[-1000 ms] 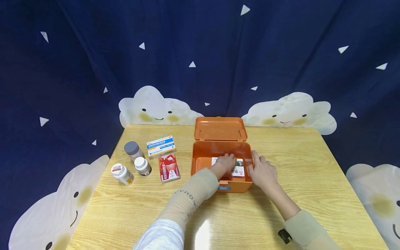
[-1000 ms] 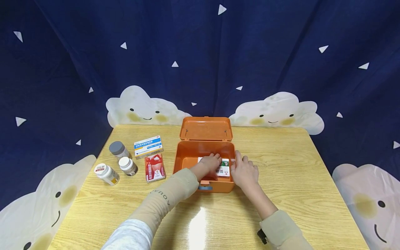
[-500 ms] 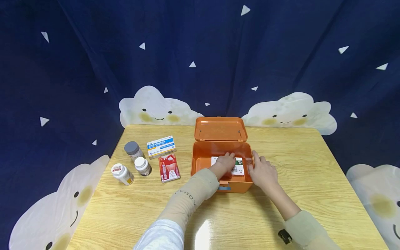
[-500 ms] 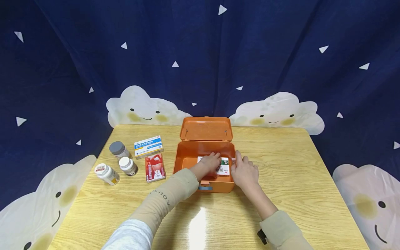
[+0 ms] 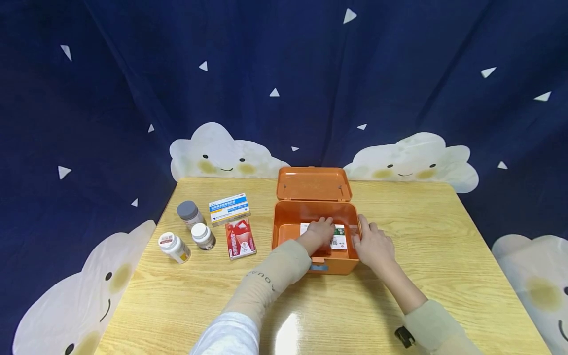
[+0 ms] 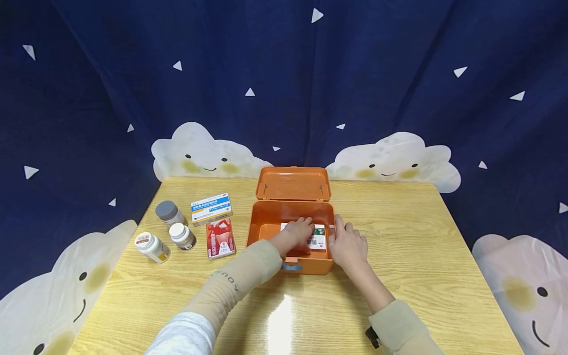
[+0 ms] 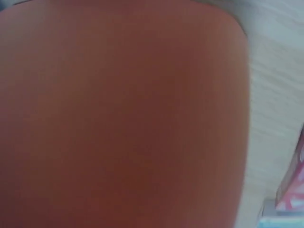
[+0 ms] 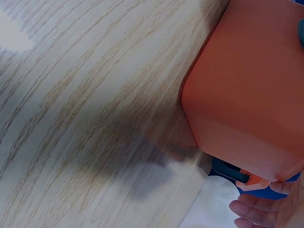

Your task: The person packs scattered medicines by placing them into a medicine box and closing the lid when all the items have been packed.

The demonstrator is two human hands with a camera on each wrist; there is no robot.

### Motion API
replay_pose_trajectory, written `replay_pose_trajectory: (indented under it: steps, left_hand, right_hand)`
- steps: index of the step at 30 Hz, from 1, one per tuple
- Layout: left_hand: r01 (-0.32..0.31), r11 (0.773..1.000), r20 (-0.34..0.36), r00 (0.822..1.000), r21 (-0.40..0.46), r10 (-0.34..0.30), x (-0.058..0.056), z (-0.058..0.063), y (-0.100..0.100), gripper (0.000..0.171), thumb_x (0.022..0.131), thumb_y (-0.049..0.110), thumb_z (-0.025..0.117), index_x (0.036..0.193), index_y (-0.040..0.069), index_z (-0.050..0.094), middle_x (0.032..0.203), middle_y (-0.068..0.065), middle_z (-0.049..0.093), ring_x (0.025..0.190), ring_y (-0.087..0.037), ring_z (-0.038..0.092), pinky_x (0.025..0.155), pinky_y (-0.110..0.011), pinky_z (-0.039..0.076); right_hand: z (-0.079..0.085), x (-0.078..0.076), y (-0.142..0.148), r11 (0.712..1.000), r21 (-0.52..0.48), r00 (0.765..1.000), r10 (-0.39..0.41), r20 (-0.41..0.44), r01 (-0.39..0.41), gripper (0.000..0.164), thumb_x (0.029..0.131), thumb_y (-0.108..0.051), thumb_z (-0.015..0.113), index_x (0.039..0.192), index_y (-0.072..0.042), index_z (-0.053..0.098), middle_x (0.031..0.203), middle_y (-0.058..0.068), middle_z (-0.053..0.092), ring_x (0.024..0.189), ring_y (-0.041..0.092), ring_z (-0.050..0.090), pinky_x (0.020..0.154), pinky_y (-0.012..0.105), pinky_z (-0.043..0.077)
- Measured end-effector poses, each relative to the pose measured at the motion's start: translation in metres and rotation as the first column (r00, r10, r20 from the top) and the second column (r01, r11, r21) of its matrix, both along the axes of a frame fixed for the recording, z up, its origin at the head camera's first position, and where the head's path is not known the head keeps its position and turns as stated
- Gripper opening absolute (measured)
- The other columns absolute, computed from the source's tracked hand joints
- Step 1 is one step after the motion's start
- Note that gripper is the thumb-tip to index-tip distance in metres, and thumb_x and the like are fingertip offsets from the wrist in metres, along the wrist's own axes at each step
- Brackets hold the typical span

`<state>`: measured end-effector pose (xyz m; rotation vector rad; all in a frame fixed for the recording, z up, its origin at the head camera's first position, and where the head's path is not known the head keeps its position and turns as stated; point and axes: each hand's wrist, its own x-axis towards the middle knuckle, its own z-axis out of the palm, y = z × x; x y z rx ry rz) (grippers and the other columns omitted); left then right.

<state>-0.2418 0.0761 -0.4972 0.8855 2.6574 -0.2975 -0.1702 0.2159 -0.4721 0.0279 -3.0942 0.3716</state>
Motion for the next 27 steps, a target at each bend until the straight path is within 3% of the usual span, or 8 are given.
replay_pose_trajectory:
  steps: [6,13,23,27]
  left_hand:
    - [-0.045,0.996,0.031,0.999,0.072,0.043,0.001,0.005,0.0,0.064,0.08,0.046,0.063,0.135,0.02,0.043,0.131,0.003,0.042,0.12,-0.016,0.039,0.093,-0.032,0.041]
    - [-0.036,0.991,0.026,0.999,0.131,0.033,0.008,0.018,-0.005,0.062,0.086,0.048,0.055,0.139,0.021,0.038,0.137,0.002,0.039,0.127,-0.018,0.036,0.099,-0.037,0.036]
    - [0.009,0.985,-0.068,0.998,0.173,0.002,0.018,0.035,-0.024,0.063,0.088,0.047,0.053,0.141,0.02,0.033,0.141,0.001,0.036,0.127,-0.019,0.035,0.101,-0.04,0.034]
    - [0.034,0.983,-0.14,0.99,0.183,-0.008,0.02,0.037,-0.032,0.06,0.088,0.046,0.052,0.14,0.02,0.034,0.137,0.001,0.038,0.125,-0.018,0.036,0.101,-0.041,0.032]
  right_hand:
    - [0.0,0.0,0.001,1.0,0.001,1.0,-0.001,-0.002,0.001,0.054,0.09,-0.026,0.045,0.137,-0.005,0.03,0.112,0.028,0.051,0.087,0.045,0.054,0.067,0.055,0.044]
    - [0.0,0.0,0.0,1.0,-0.002,1.0,0.001,-0.014,-0.001,0.055,0.089,-0.025,0.047,0.137,-0.003,0.031,0.111,0.029,0.05,0.087,0.045,0.054,0.067,0.055,0.044]
    - [0.0,-0.001,0.001,1.0,-0.008,1.0,-0.001,0.007,0.001,0.055,0.09,-0.026,0.044,0.137,-0.004,0.029,0.113,0.029,0.05,0.088,0.045,0.054,0.068,0.054,0.044]
    - [-0.001,-0.001,0.001,1.0,-0.012,1.0,-0.005,0.003,0.005,0.055,0.09,-0.027,0.045,0.137,-0.004,0.029,0.113,0.029,0.05,0.089,0.045,0.054,0.068,0.055,0.044]
